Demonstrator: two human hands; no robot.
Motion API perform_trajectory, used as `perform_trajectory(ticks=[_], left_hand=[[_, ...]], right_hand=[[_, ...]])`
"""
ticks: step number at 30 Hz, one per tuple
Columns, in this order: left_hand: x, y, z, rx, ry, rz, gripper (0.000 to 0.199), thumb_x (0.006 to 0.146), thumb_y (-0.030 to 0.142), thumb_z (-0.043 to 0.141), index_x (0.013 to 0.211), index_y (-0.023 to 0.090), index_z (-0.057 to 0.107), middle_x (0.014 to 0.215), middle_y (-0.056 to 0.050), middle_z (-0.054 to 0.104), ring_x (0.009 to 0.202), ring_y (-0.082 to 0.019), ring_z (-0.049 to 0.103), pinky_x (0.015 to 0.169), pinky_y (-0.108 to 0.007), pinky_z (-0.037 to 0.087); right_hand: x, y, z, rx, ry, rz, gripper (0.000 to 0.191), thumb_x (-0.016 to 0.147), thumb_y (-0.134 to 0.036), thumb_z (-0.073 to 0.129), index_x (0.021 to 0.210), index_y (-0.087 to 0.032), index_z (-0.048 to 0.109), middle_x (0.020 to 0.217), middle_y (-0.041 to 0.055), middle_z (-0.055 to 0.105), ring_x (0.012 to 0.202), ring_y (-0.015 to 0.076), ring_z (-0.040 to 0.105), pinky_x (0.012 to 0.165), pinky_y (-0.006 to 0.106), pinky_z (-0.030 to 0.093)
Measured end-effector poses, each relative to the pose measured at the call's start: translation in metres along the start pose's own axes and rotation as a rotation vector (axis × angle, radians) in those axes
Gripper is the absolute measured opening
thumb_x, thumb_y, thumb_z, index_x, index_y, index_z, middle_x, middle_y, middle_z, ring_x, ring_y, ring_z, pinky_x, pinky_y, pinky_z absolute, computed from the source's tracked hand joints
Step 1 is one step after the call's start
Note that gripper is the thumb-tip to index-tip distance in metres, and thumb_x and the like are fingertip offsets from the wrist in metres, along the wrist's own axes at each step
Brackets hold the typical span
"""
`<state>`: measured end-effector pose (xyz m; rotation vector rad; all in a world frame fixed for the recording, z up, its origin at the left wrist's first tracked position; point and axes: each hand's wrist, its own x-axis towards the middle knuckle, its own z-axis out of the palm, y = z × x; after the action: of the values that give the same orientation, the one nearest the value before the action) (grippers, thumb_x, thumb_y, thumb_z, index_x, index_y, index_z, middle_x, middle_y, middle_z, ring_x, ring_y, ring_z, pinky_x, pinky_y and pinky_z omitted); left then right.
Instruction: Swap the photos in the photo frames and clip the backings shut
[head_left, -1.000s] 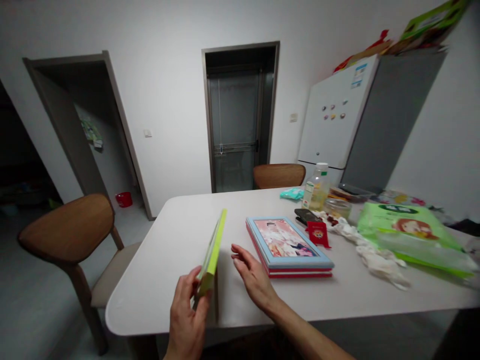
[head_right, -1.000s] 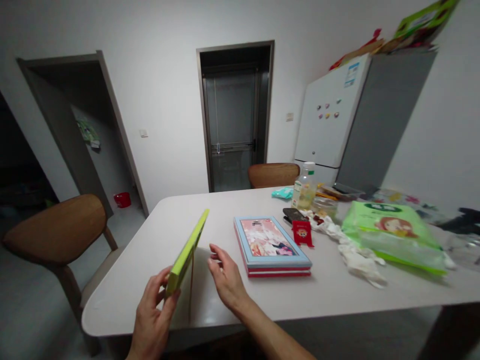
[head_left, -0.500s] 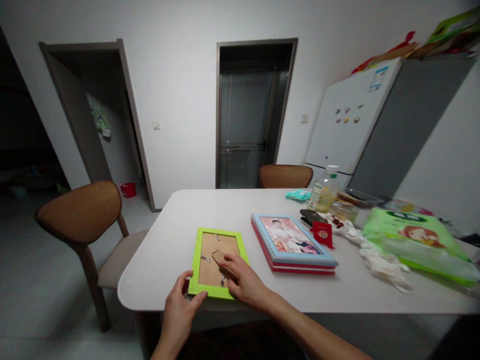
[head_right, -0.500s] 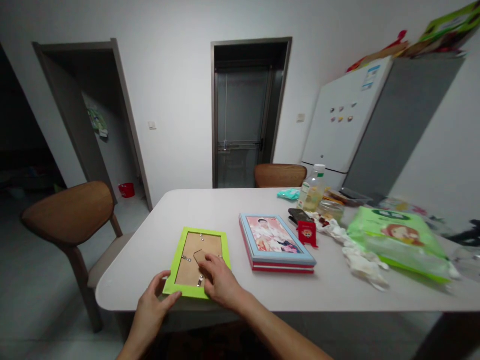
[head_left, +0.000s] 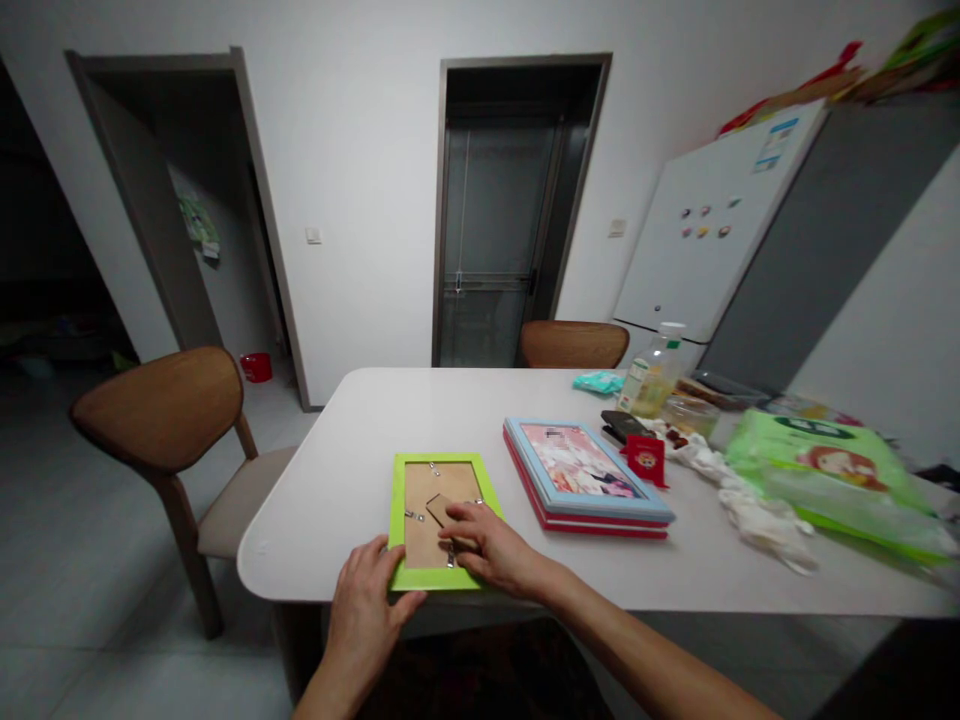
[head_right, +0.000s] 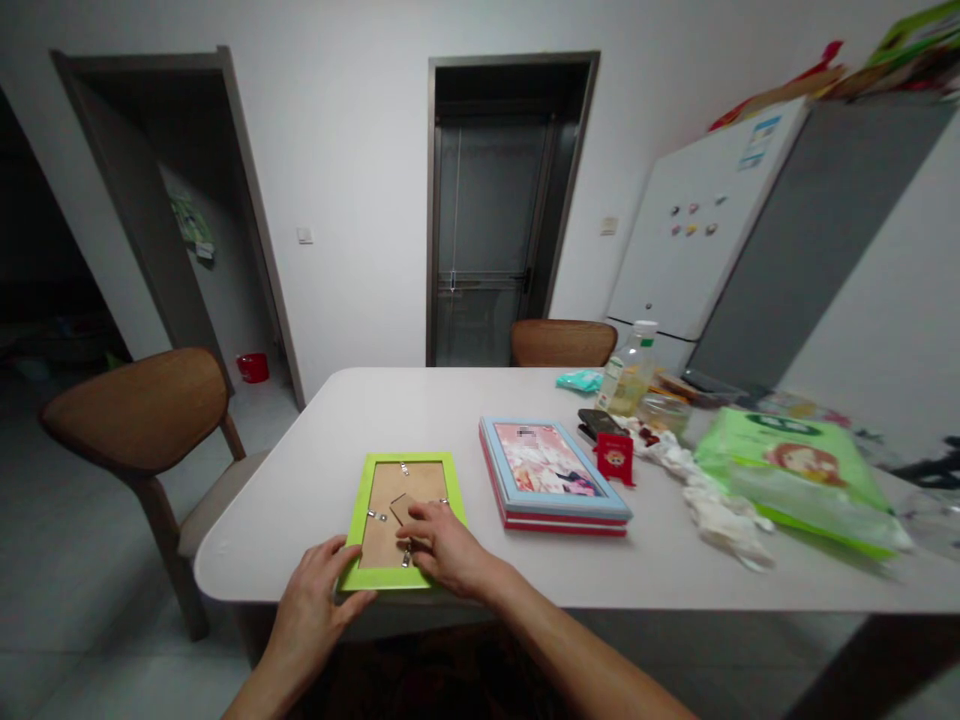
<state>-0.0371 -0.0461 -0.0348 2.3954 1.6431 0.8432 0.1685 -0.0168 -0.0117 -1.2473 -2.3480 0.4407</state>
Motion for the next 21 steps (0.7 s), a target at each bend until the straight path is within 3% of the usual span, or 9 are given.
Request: perform_trajectory(ticks=[3, 7, 13, 17, 21], left_hand=[[0.005, -0.002, 0.004, -0.076, -0.074, 0.094, 0.034, 0.064, 0.017, 0.064, 0.097, 0.017, 0.057, 0.121, -0.012, 0.048, 0.115, -0.024, 0.039, 0.094, -0.039, 0.035], [0.012, -0.002, 0.005, -0.161, -0.166, 0.153, 0.028, 0.062, 0.013, 0.063, 0.088, 0.019, 0.058, 0.116, -0.009, 0.053, 0.115, -0.022, 0.040, 0.095, -0.039, 0.035], [0.011, -0.001, 0.003, -0.221, -0.143, 0.127, 0.030, 0.061, 0.012, 0.063, 0.090, 0.019, 0.058, 0.115, -0.009, 0.055, 0.115, -0.022, 0.040, 0.095, -0.039, 0.035], [0.009, -0.002, 0.005, -0.272, -0.108, 0.092, 0.043, 0.061, 0.013, 0.062, 0.103, 0.018, 0.053, 0.111, -0.010, 0.057, 0.114, -0.022, 0.041, 0.095, -0.038, 0.035], [0.010, -0.001, 0.005, -0.269, -0.110, 0.079, 0.043, 0.063, 0.016, 0.061, 0.105, 0.016, 0.052, 0.112, -0.011, 0.055, 0.113, -0.021, 0.042, 0.095, -0.037, 0.036]], right_hand=[[0.002, -0.004, -0.003, 0.000, -0.050, 0.022, 0.029, 0.069, -0.018, 0.054, 0.095, -0.024, 0.063, 0.116, 0.0100, 0.047, 0.108, 0.0233, 0.041, 0.091, 0.038, 0.030], [0.006, -0.005, -0.002, -0.024, -0.057, 0.027, 0.018, 0.069, -0.024, 0.058, 0.083, -0.026, 0.067, 0.115, 0.0072, 0.048, 0.106, 0.0225, 0.041, 0.089, 0.035, 0.031], [0.009, 0.001, 0.012, -0.065, 0.083, 0.044, 0.010, 0.068, -0.028, 0.059, 0.073, -0.025, 0.068, 0.102, 0.0041, 0.055, 0.098, 0.0193, 0.044, 0.083, 0.031, 0.033], [0.016, -0.004, 0.013, -0.066, 0.149, 0.092, 0.017, 0.074, -0.029, 0.051, 0.082, -0.023, 0.065, 0.099, 0.0044, 0.056, 0.094, 0.0176, 0.045, 0.082, 0.030, 0.033], [0.038, -0.015, 0.017, -0.118, 0.190, 0.171, 0.025, 0.076, -0.033, 0.048, 0.093, -0.022, 0.062, 0.097, 0.0060, 0.057, 0.094, 0.0183, 0.046, 0.081, 0.029, 0.032]])
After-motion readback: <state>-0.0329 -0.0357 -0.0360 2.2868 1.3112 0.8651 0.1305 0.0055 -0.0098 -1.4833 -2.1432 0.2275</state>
